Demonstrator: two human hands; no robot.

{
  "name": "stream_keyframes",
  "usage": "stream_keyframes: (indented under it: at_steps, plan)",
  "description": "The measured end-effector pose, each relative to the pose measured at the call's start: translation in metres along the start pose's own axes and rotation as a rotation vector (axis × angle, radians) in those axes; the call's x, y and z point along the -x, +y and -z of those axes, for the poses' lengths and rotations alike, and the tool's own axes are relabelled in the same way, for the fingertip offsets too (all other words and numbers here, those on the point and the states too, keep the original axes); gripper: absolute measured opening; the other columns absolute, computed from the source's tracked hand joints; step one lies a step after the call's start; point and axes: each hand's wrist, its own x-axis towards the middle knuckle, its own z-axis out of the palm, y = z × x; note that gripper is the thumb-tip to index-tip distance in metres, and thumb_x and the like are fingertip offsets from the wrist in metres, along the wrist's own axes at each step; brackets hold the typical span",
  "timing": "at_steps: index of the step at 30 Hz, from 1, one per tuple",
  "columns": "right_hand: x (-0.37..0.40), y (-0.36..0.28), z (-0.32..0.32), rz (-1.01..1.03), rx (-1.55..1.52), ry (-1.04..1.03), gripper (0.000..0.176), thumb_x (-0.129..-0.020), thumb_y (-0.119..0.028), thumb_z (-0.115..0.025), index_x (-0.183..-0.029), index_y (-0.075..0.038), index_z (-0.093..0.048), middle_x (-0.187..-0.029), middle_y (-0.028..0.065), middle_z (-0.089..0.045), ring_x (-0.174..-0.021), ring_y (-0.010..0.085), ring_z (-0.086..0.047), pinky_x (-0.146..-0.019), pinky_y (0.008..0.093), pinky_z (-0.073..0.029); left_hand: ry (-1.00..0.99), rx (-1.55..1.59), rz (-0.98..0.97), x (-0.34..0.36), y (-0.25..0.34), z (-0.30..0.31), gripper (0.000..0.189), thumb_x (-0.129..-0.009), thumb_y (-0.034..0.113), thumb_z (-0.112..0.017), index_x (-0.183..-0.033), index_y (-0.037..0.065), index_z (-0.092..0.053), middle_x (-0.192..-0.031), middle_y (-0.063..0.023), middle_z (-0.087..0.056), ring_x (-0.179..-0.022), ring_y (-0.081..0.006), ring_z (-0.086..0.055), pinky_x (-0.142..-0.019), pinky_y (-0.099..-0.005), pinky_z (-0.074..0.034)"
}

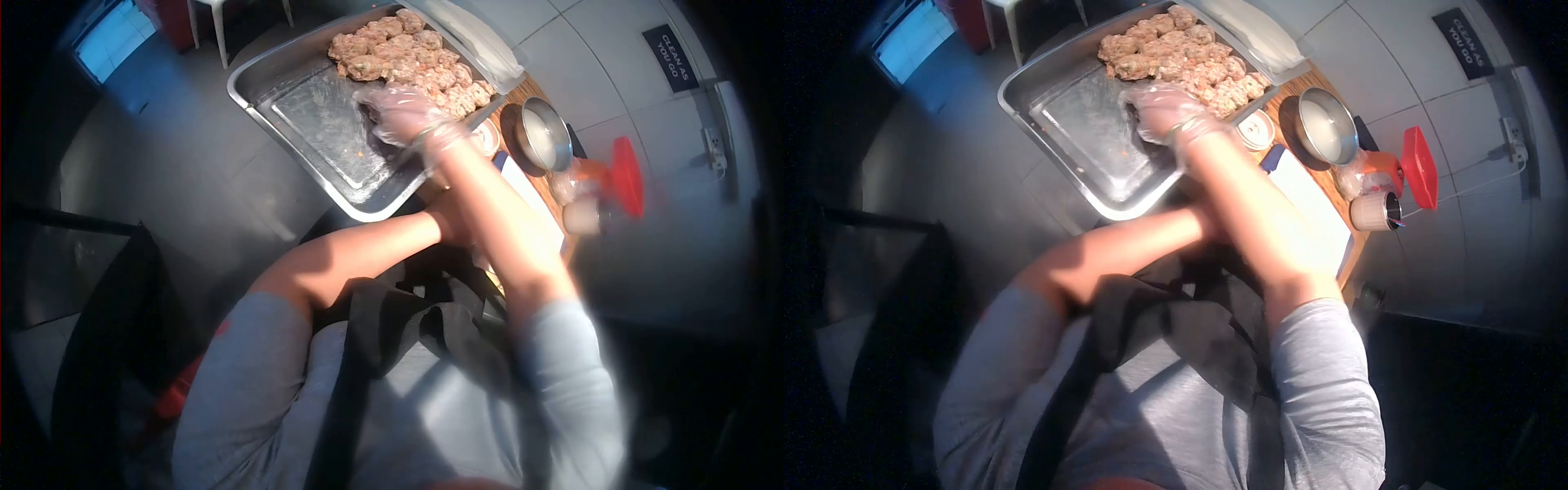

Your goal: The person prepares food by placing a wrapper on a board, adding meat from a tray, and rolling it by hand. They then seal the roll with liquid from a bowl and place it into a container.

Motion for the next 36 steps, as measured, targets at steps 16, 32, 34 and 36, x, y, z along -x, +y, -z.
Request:
stream_keyframes:
  at_steps: [16, 32, 34, 36]
  plan:
    - [0.282, -0.002, 0.148, -0.392, -0.531, 0.830, 0.065, -0.082, -0.009, -0.075, -0.139, -0.001, -0.043, -0.127, 0.0174, -0.058, -0.114, 0.0248, -0.060, -0.099, 0.0356, -0.049, 0.110, -0.646, -0.355, 0.007, 0.003, 0.014, 0.029, -0.075, 0.027, -0.072, -0.097, 0.008, -0.071, -0.114, -0.0094, -0.063, -0.117, -0.0296, -0.054, -0.101, -0.0421, -0.042]
    - [0.383, 0.053, -0.037, -0.574, -0.600, 0.477, 0.064, -0.074, -0.015, -0.082, -0.132, -0.003, -0.054, -0.129, 0.0109, -0.059, -0.121, 0.0199, -0.054, -0.105, 0.0370, -0.042, 0.066, -0.857, -0.199, -0.035, 0.055, -0.055, 0.049, -0.071, 0.040, -0.074, -0.112, 0.013, -0.066, -0.107, -0.0133, -0.066, -0.105, -0.0311, -0.060, -0.090, -0.0451, -0.047]
    - [0.381, 0.062, -0.051, -0.552, -0.646, 0.488, 0.059, -0.075, -0.014, -0.081, -0.129, -0.004, -0.057, -0.132, 0.0107, -0.057, -0.123, 0.0189, -0.052, -0.104, 0.0369, -0.042, 0.072, -1.014, -0.201, -0.033, 0.065, -0.064, 0.060, -0.070, 0.044, -0.075, -0.120, 0.015, -0.063, -0.114, -0.0140, -0.064, -0.111, -0.0319, -0.058, -0.094, -0.0476, -0.045]
    - [0.383, 0.061, -0.047, -0.614, -0.716, 0.441, 0.055, -0.075, -0.012, -0.081, -0.126, -0.005, -0.060, -0.132, 0.0111, -0.058, -0.123, 0.0188, -0.052, -0.104, 0.0374, -0.043, 0.058, -1.006, -0.205, -0.030, 0.068, -0.064, 0.067, -0.068, 0.046, -0.076, -0.127, 0.016, -0.059, -0.120, -0.0142, -0.061, -0.115, -0.0331, -0.056, -0.098, -0.0500, -0.041]
